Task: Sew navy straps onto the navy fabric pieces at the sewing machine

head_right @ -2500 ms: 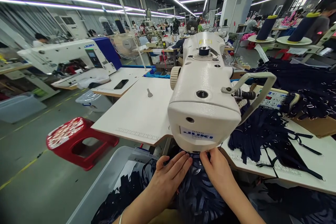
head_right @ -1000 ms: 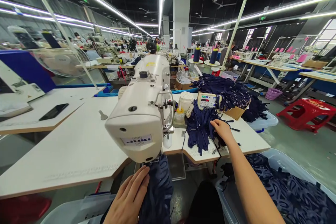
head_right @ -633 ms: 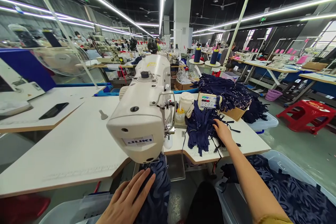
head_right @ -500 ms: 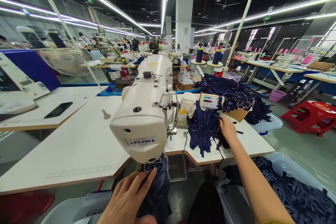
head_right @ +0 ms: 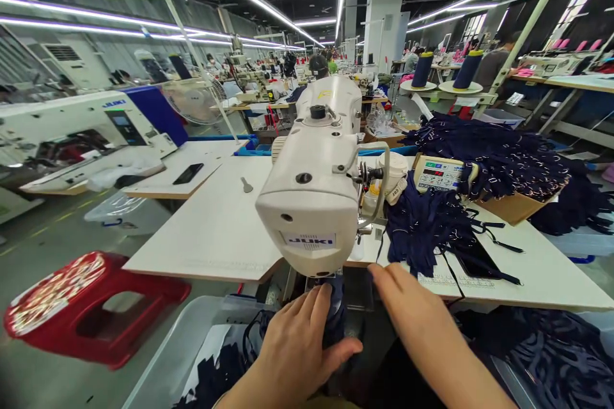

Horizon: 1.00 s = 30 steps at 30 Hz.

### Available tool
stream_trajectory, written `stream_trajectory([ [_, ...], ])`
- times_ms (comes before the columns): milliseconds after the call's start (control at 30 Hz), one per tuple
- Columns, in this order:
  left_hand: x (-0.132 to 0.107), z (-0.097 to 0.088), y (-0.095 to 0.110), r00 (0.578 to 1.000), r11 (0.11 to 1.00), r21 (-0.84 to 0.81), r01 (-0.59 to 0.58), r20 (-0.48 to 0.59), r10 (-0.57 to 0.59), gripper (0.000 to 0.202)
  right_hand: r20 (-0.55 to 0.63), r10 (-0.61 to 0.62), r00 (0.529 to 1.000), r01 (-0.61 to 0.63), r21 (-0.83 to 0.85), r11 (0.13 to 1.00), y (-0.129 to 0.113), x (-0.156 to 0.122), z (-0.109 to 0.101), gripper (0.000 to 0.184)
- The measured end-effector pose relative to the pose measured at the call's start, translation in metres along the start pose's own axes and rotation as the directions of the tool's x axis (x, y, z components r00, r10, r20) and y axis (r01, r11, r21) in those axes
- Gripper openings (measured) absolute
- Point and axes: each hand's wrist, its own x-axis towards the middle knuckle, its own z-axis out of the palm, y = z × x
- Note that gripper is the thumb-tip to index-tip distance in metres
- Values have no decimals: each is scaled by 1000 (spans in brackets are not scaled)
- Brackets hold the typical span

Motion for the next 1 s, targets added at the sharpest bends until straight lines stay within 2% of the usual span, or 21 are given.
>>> stream_trajectory([
  [33, 0, 0, 2, 1000, 1000, 14, 1, 11, -1, 71, 15, -79, 997, 79, 17, 997, -14, 1, 4, 32],
  [100, 0, 1, 3, 998, 999, 49, -24, 55, 22, 46, 34, -187, 982, 185, 67, 981, -32, 4, 7, 37],
  [167, -1, 2, 1, 994, 996, 69, -61, 100, 53, 23, 81, -193, 978, 178, 164, 970, -34, 7, 1, 38],
  [233, -3, 1, -4, 988, 995, 56, -77, 136, 69, 17, 187, -128, 974, 68, 293, 954, -19, 9, -8, 32],
  [300, -4, -1, -9, 986, 998, 18, -66, 156, 63, 16, 290, -36, 956, -83, 390, 917, 8, 8, -13, 28],
  [367, -5, -3, -13, 984, 998, -31, -58, 166, 62, 17, 326, 90, 941, -229, 420, 878, 39, 6, -10, 30],
  [433, -5, -6, -16, 986, 996, -74, -50, 154, 61, 19, 289, 225, 930, -331, 396, 857, 63, 2, -1, 35],
  [500, -4, -9, -16, 990, 993, -110, -33, 130, 47, 21, 138, 321, 937, -349, 329, 877, 69, -3, 10, 40],
  [567, -3, -11, -15, 993, 989, -145, -5, 115, 21, 22, -37, 373, 927, -346, 303, 888, 53, -9, 17, 42],
  [600, -2, -11, -14, 993, 987, -159, 10, 114, 9, 22, -73, 393, 916, -345, 353, 870, 39, -13, 19, 42],
  [633, -1, -11, -14, 993, 985, -169, 22, 117, -3, 22, -21, 403, 915, -347, 467, 813, 21, -16, 20, 34],
  [667, -1, -11, -13, 993, 984, -175, 31, 116, -11, 21, 120, 323, 939, -326, 613, 719, 3, -19, 22, 30],
  [700, -1, -10, -12, 993, 984, -177, 32, 114, -12, 21, 272, 211, 939, -344, 730, 591, -15, -21, 24, 40],
  [733, -2, -9, -12, 993, 984, -175, 30, 114, -10, 20, 389, 141, 910, -408, 781, 472, -32, -22, 27, 42],
  [767, -3, -8, -12, 993, 985, -171, 24, 117, -3, 19, 429, 143, 892, -450, 810, 376, -46, -22, 33, 42],
  [800, -4, -7, -12, 992, 986, -168, 14, 127, 7, 19, 440, 198, 876, -481, 833, 274, -57, -20, 39, 42],
  [900, -8, -4, -13, 984, 986, -160, -42, 162, 68, 18, 424, 430, 797, -482, 876, 30, -73, -12, 57, 42],
  [933, -9, -3, -14, 983, 986, -156, -62, 163, 87, 18, 419, 469, 777, -469, 883, -12, -73, -9, 62, 41],
  [1000, -10, -1, -14, 983, 985, -149, -88, 146, 110, 19, 401, 478, 781, -442, 896, -30, -70, -5, 65, 31],
])
